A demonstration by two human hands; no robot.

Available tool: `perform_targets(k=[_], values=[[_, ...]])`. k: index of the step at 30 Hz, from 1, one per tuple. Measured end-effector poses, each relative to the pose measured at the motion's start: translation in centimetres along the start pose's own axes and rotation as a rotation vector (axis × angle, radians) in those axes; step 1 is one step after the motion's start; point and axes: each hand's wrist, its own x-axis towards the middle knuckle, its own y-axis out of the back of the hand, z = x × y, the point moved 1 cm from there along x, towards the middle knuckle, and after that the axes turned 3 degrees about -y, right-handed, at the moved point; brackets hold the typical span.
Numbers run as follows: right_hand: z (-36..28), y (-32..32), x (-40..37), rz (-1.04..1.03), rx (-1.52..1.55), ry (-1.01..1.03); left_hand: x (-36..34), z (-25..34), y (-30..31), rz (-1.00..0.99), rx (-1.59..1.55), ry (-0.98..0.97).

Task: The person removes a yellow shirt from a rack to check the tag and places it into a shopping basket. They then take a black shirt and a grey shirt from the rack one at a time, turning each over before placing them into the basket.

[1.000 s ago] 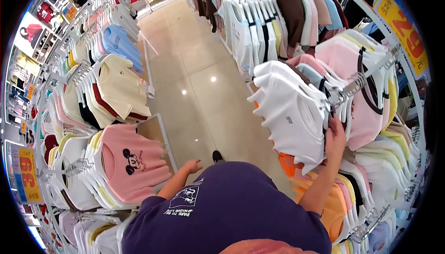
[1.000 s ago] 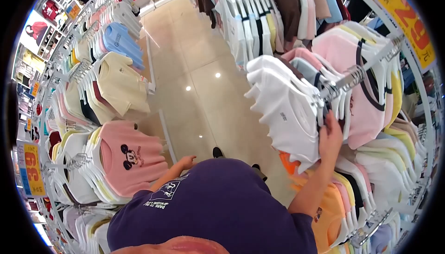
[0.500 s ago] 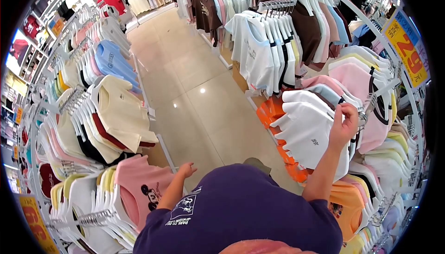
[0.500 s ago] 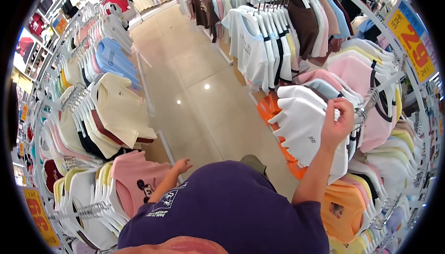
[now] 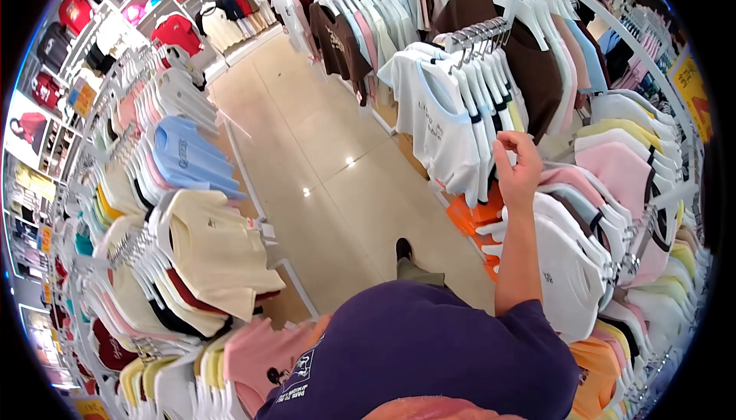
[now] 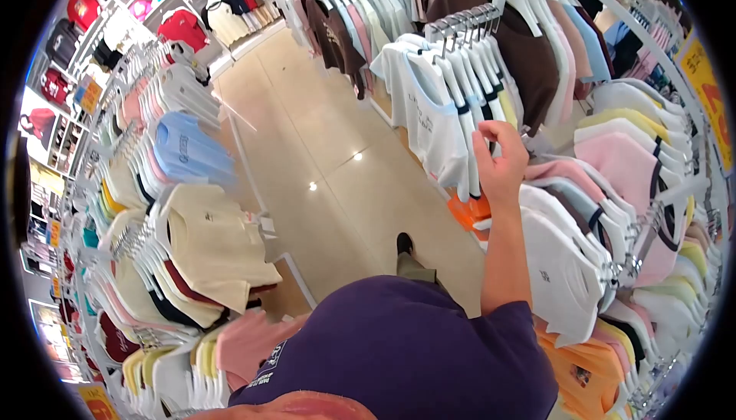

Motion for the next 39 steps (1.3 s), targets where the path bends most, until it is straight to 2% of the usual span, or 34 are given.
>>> perform_targets(k=[6, 11, 14, 17, 20, 26, 30, 35, 39], values=[[4.0, -5.5, 6.8, -0.077, 0.038, -0.068, 2.8, 5.2, 8.9, 0.066, 0.098, 0.014], [7.2, -8.9, 10.3, -0.155, 0.087, -0.257, 8.1, 11.4, 14.9, 0.176, 0.166, -0.076], [9.3, -9.9, 11.1, -0.154, 0.168, -0.378, 11.5, 15.2, 17.0, 0.224, 0.141, -0.171], [9.7, -9.4, 11.8, -0.248, 0.168, -0.431, 12.4, 20.0, 19.2, 0.189, 0.101, -0.210], [9.6, -9.1, 12.2, -0.289, 0.136, -0.447, 13.6, 22.1, 20.8, 0.164, 0.131, -0.239], [8.5, -9.2, 12.5, -0.298, -0.012, -0.440, 18.2, 19.2, 23.8, 0.076, 0.202, -0.191], [6.9, -9.6, 12.1, -0.245, -0.094, -0.458, 22.0, 16.8, 27.4, 0.004, 0.397, -0.203], [4.6, -11.8, 10.8, -0.106, -0.273, -0.511, 27.2, 16.3, 35.3, -0.020, 0.437, -0.211], [4.7, -14.6, 9.8, 0.011, -0.393, -0.538, 31.4, 16.3, 43.0, 0.053, 0.393, -0.294]])
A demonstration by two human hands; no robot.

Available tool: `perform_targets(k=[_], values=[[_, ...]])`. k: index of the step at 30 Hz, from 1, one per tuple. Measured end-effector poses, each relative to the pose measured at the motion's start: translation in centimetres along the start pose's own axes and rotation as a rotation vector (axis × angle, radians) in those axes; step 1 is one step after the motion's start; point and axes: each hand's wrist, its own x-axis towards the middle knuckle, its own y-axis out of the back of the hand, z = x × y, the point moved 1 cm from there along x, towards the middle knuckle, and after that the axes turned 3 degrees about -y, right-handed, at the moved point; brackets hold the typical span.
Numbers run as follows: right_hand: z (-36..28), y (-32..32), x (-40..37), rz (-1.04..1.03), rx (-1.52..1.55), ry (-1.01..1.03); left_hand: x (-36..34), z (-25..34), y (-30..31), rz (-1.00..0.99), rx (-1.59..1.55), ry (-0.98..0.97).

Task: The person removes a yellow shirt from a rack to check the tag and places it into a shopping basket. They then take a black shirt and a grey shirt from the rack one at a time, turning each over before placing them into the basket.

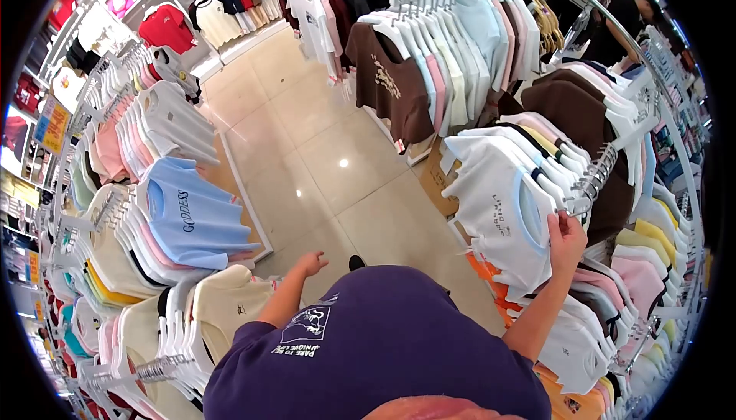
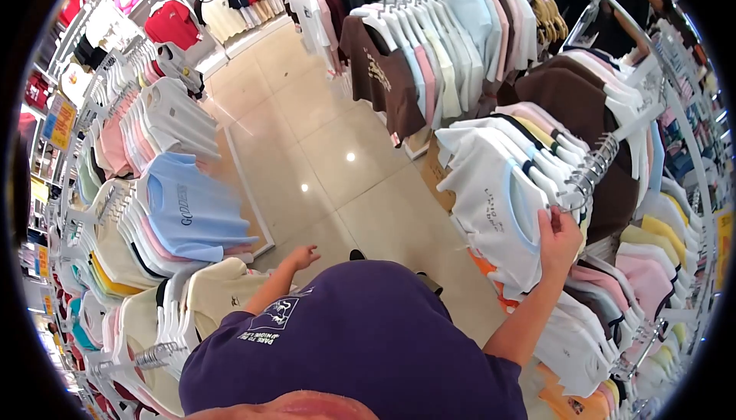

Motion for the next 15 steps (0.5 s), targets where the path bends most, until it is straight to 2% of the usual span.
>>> perform_targets(k=[3, 6, 8, 10, 15], values=[[0.8, -1.8, -0.6, 0.057, -0.159, -0.024, 1.3, -2.8, 4.0, 0.037, -0.046, 0.005], [0.0, -3.0, -1.5, 0.103, -0.339, 0.165, 1.3, -4.2, 7.1, 0.003, -0.033, 0.012], [-1.0, -3.4, -2.3, 0.082, -0.298, 0.062, 1.4, -6.4, 7.3, 0.010, 0.034, -0.016], [-1.8, -3.6, -2.8, 0.163, -0.337, 0.164, 1.4, -7.8, 6.9, -0.029, 0.085, -0.021], [-2.7, -3.3, -2.9, 0.099, -0.308, 0.109, 0.5, -9.8, 4.3, -0.113, 0.039, -0.013]])
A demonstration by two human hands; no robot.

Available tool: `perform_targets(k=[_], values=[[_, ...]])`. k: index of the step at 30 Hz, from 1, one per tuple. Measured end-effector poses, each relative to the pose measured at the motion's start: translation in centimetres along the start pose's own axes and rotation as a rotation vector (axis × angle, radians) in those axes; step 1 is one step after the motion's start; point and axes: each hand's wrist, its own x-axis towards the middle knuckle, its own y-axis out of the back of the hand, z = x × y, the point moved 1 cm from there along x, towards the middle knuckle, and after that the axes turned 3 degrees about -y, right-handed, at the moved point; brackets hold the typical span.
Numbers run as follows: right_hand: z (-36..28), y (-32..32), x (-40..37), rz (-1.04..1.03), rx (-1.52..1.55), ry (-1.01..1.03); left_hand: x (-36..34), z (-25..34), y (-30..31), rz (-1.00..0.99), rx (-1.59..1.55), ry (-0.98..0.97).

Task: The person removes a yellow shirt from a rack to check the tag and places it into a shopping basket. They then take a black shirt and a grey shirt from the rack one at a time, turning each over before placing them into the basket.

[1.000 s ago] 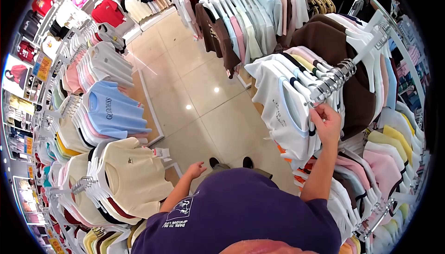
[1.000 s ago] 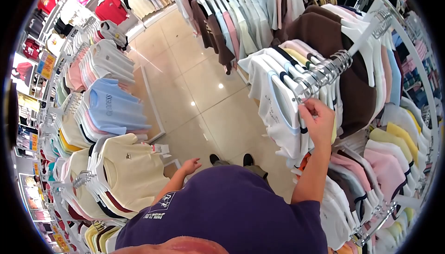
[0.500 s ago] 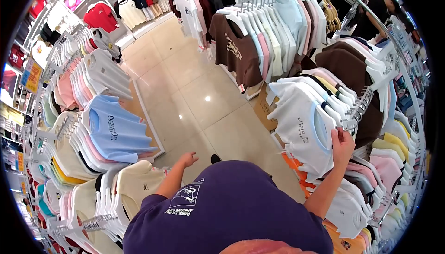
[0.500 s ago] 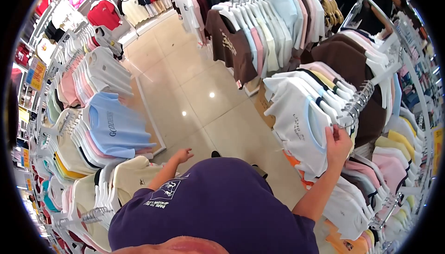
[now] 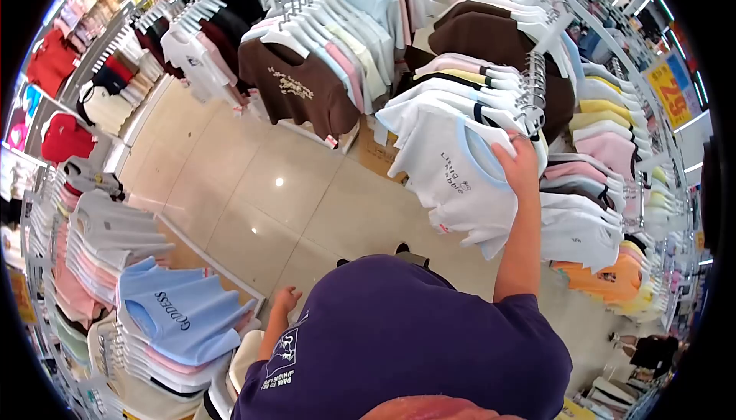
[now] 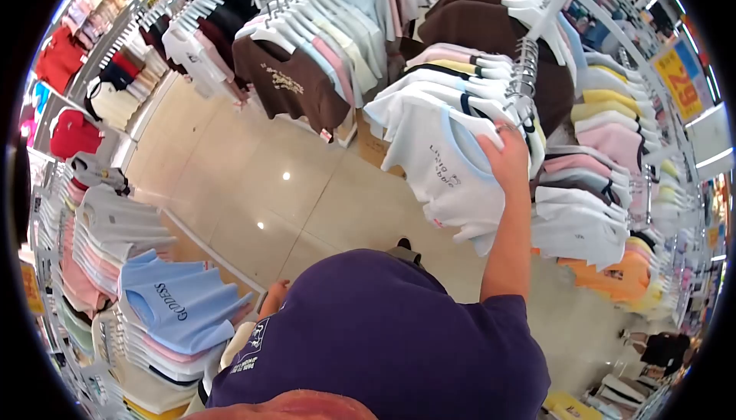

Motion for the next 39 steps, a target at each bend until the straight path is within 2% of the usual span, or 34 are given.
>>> perform_targets(k=[3, 9, 10, 13, 17, 19, 23, 34, 37, 39], values=[[-1.4, 0.4, -0.4, 0.018, 0.097, -0.064, -0.1, 1.1, -0.8, -0.035, 0.019, -0.004], [1.4, 0.0, -0.8, 0.090, 0.264, -0.227, 1.5, 2.5, -1.7, -0.046, -0.026, -0.051], [2.1, 0.0, -0.9, 0.087, 0.224, -0.182, 1.5, 3.2, -1.3, -0.042, -0.033, -0.061], [1.8, 1.1, -1.2, 0.001, 0.160, -0.210, 1.2, 5.7, 0.1, -0.076, -0.132, 0.020], [2.8, 2.9, -2.2, -0.185, 0.092, -0.307, 2.2, 6.3, 0.8, -0.110, -0.145, 0.013], [4.2, 3.2, -3.1, -0.210, 0.088, -0.351, 2.9, 6.6, 0.9, -0.116, -0.139, 0.024], [6.9, 3.5, -4.7, -0.252, 0.029, -0.402, 3.5, 7.6, 1.9, -0.101, 0.046, -0.041], [9.0, 3.9, -6.5, -0.141, 0.131, -0.372, 6.1, 12.4, 3.4, -0.161, -0.055, -0.092], [8.8, 4.9, -6.4, -0.141, 0.155, -0.340, 4.6, 15.9, 4.7, -0.138, -0.076, -0.076], [8.6, 5.7, -6.3, -0.153, 0.164, -0.321, 1.1, 20.7, 6.7, -0.086, -0.036, -0.199]])
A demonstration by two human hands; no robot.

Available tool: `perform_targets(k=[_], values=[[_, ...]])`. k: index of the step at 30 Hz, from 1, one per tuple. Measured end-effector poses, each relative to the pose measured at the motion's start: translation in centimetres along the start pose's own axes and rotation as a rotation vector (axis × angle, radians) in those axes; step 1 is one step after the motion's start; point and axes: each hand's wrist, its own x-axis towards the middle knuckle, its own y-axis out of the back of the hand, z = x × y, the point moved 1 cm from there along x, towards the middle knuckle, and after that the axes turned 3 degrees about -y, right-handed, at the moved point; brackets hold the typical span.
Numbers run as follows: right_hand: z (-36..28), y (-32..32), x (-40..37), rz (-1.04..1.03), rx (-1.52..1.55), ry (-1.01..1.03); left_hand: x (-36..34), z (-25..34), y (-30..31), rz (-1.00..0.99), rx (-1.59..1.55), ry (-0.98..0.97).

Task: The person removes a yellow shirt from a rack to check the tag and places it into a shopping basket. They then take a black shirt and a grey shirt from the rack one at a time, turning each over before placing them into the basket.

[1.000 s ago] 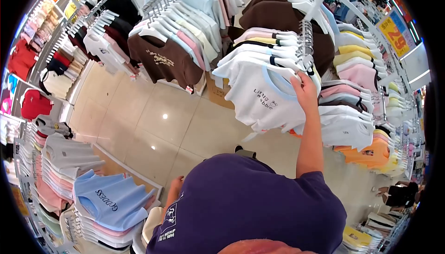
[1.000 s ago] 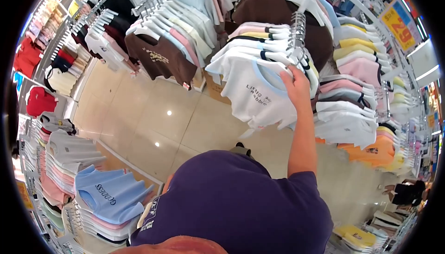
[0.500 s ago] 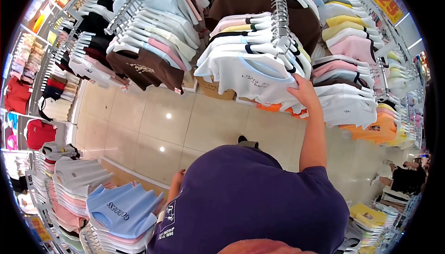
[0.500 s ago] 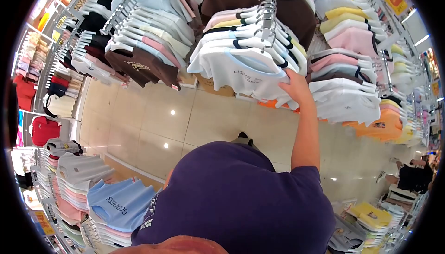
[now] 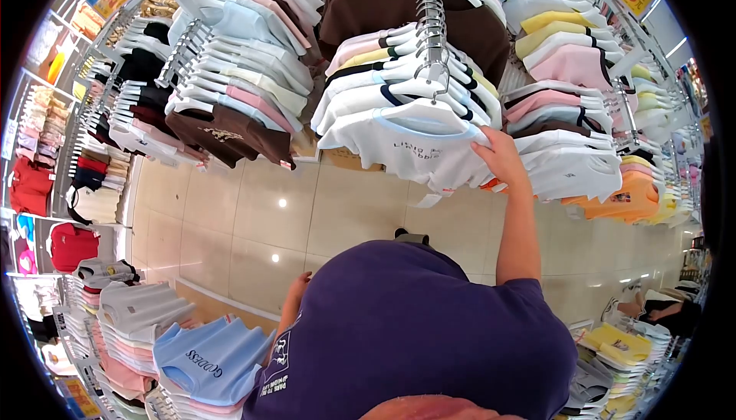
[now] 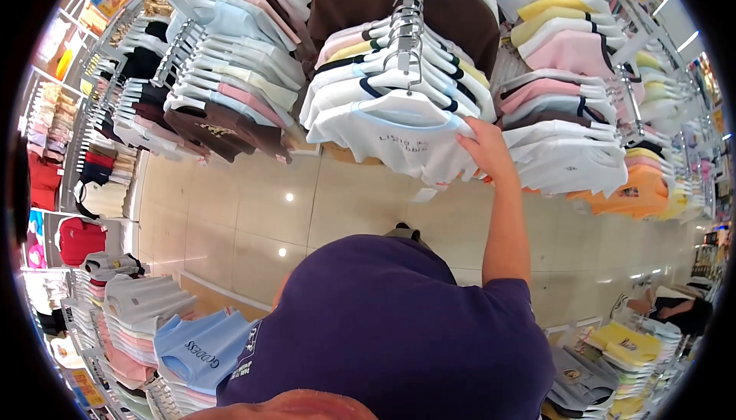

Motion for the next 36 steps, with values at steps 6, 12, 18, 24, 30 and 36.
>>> perform_targets(k=[6, 12, 18, 24, 30, 36], values=[[-1.2, 1.8, -0.1, -0.030, 0.059, 0.031, 5.1, 4.6, 0.5, 0.034, -0.061, -0.249], [-5.2, 3.7, -0.2, -0.163, 0.118, 0.081, 2.4, 21.5, 7.6, 0.249, -0.306, -0.592], [-9.4, 4.2, -0.5, -0.231, 0.172, 0.206, -3.7, 34.0, 15.3, 0.418, -0.326, -1.150], [-12.3, 4.0, -0.4, -0.172, 0.247, 0.206, -6.3, 37.3, 16.7, 0.407, -0.457, -1.055], [-13.2, 3.0, -0.2, 0.021, 0.139, 0.302, -6.9, 37.6, 18.3, 0.388, -0.510, -0.963], [-12.8, 3.6, 0.1, 0.197, 0.166, 0.385, -8.0, 36.9, 18.8, 0.351, -0.689, -0.992]])
